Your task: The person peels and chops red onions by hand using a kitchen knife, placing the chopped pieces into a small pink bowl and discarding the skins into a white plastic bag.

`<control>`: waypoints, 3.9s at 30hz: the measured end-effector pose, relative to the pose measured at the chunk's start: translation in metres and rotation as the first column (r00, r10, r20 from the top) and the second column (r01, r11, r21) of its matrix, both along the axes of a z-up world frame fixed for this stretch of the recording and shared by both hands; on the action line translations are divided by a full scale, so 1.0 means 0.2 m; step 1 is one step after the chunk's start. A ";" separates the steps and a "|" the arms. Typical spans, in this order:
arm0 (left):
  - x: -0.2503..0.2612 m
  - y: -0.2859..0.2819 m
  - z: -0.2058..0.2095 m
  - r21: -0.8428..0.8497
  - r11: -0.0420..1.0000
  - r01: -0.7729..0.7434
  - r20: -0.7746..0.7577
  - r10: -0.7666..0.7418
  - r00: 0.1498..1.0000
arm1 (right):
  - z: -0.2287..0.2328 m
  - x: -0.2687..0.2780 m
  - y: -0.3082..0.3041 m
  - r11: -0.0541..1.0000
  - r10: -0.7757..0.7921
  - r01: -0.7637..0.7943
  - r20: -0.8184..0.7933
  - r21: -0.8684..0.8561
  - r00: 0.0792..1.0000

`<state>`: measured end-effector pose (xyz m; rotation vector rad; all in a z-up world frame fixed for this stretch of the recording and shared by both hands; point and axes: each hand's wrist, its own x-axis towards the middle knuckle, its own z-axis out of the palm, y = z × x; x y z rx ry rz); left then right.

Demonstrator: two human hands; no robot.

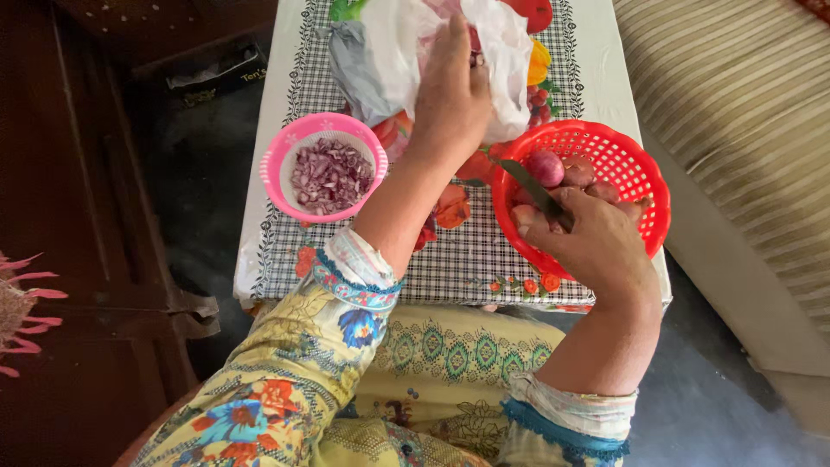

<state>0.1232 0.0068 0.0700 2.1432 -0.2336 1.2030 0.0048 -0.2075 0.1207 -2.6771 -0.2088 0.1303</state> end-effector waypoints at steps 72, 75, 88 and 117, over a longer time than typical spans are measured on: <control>-0.73 0.38 0.07 -0.934 -0.109 0.339 0.241 -0.896 0.373 | -0.07 -0.15 0.56 0.763 0.084 -0.400 0.535 0.508 0.841; -0.73 0.41 0.07 -0.924 -0.078 0.374 0.223 -0.905 0.363 | -0.07 -0.15 0.57 0.806 0.075 -0.385 0.568 0.450 0.820; -0.73 0.42 0.05 -0.948 -0.013 0.319 0.175 -0.859 0.482 | -0.17 -0.16 0.64 0.797 0.047 -0.348 0.523 0.495 0.851; -0.71 0.55 0.12 -0.769 0.248 0.589 0.078 -0.879 0.471 | -0.14 -0.10 0.61 0.461 0.085 -0.301 0.295 0.835 0.952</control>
